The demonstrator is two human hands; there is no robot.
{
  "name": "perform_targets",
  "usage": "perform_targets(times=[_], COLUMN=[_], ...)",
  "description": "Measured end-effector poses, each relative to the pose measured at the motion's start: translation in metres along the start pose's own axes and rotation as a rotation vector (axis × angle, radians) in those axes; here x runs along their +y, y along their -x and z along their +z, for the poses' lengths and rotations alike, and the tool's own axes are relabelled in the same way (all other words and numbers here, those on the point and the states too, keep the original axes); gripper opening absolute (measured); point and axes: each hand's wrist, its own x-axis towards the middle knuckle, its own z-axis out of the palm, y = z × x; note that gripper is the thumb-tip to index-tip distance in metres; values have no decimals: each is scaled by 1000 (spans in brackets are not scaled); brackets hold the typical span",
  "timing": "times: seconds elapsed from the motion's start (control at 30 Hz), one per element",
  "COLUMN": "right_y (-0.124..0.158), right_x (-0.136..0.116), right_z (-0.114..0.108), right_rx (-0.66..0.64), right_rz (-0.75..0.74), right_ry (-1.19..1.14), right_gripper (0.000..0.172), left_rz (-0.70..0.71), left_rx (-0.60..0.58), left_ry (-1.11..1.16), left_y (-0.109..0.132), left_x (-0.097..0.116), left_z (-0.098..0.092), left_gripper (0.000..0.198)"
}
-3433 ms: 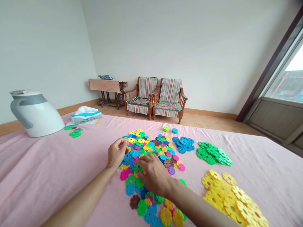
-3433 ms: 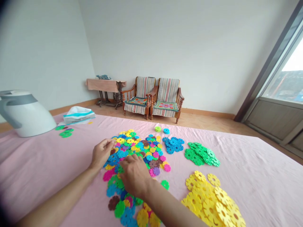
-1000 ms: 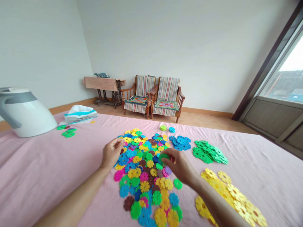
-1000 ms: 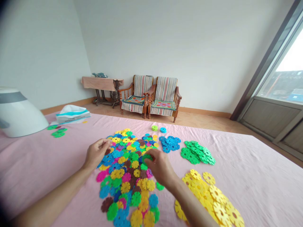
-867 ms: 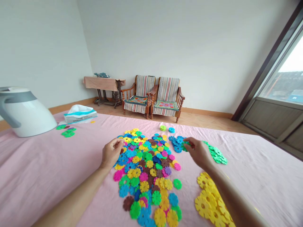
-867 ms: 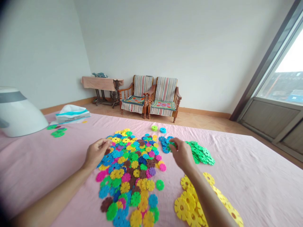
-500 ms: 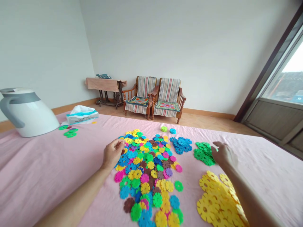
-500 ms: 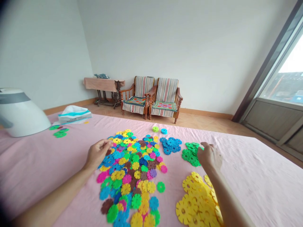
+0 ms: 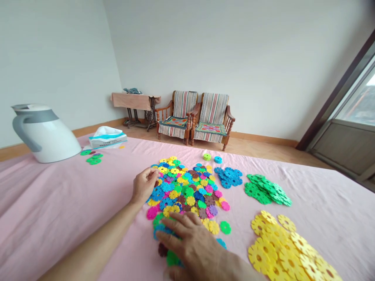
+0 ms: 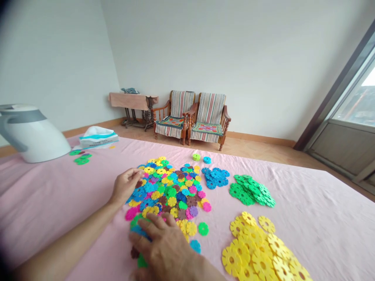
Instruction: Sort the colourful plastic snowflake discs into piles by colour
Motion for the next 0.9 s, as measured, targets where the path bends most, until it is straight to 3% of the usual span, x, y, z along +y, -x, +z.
perform_targets(times=[0.07, 0.13, 0.37, 0.5, 0.67, 0.9], right_y=[-1, -2, -6, -15, -41, -67], right_x=[1, 8, 32, 26, 10, 11], right_z=[14, 19, 6, 5, 13, 15], right_rx=[-47, -34, 85, 153, 105, -16], right_rz=[-46, 3, 218, 262, 168, 273], right_ry=[28, 67, 261, 266, 217, 187], right_gripper=[55, 48, 40, 27, 9, 27], left_rz=[-1, -3, 15, 23, 29, 29], left_rx=[-3, -6, 2, 0, -7, -18], left_ry=[6, 11, -5, -14, -15, -6], left_y=[0, -1, -2, -2, -2, -2], left_x=[-1, -2, -5, -6, -5, -3], left_z=[0, 1, 1, 1, 1, 1], left_gripper=[37, 36, 33, 32, 30, 31])
